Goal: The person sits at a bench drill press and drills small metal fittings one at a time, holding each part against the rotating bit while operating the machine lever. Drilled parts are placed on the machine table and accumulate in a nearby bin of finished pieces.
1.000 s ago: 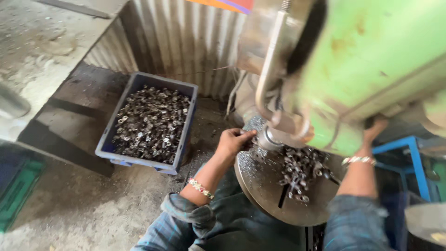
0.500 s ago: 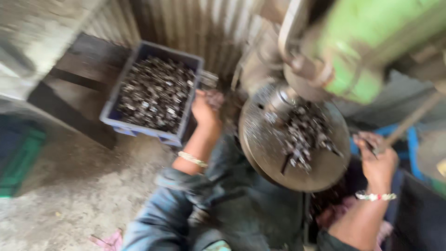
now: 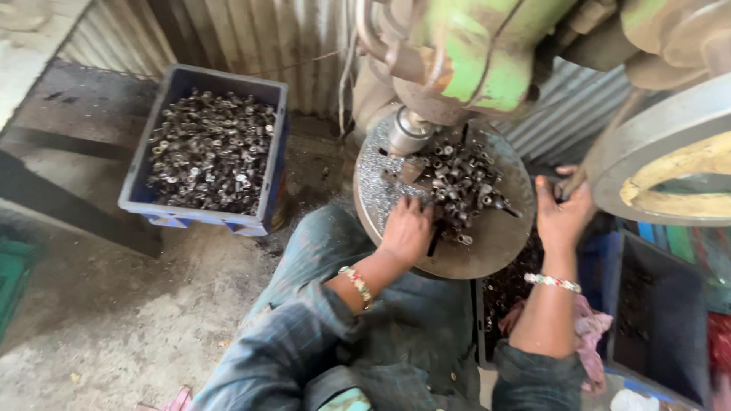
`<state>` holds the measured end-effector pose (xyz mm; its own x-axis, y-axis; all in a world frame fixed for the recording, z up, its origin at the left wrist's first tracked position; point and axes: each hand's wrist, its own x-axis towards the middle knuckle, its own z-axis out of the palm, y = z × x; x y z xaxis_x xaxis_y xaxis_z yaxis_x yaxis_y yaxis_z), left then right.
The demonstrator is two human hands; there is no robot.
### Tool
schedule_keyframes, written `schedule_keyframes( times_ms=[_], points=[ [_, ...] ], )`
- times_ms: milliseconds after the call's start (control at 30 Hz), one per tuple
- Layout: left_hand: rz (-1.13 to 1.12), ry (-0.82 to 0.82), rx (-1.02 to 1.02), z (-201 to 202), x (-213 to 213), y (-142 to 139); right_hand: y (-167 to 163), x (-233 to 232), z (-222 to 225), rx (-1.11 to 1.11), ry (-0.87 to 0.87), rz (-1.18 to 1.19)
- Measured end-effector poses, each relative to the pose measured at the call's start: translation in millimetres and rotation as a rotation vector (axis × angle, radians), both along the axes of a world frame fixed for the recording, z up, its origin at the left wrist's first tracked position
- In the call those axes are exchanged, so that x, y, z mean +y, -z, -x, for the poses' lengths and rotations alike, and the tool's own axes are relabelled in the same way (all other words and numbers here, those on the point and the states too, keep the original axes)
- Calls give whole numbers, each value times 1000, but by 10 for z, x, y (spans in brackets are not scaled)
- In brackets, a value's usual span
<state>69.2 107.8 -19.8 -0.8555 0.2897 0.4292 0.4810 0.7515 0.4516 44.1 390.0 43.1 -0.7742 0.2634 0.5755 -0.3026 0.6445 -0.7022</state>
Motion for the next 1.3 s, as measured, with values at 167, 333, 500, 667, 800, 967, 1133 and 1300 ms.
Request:
schedule_keyframes(
  times_ms=[167,333,500,667,800,967,1133,1300],
  points=[
    [-136,13,-7,-39,-83,-90,-12,-35,35,11,-42,23],
    [-1142,-186,-131,-77,-428,-203,29,-61,36,-8,-54,162],
    [-1602,-192,-438,378,-846,-192,85,-38,125,37,9,66],
    [-1242,-72,-334,475,-1066,-363,115,-37,125,11,61,91],
    [-914,-219,-228,341,-1098,-672,85,-50,59,-8,121,-54],
    [-758,-190,-120,261,-1180,-936,58,-112,50,11,149,-49],
    [-592,-147,-95,304,-1197,-867,-1,-192,18,33,85,2],
    [-736,121,-395,782,-1343,-680,-141,-324,7,74,40,71]
  ],
)
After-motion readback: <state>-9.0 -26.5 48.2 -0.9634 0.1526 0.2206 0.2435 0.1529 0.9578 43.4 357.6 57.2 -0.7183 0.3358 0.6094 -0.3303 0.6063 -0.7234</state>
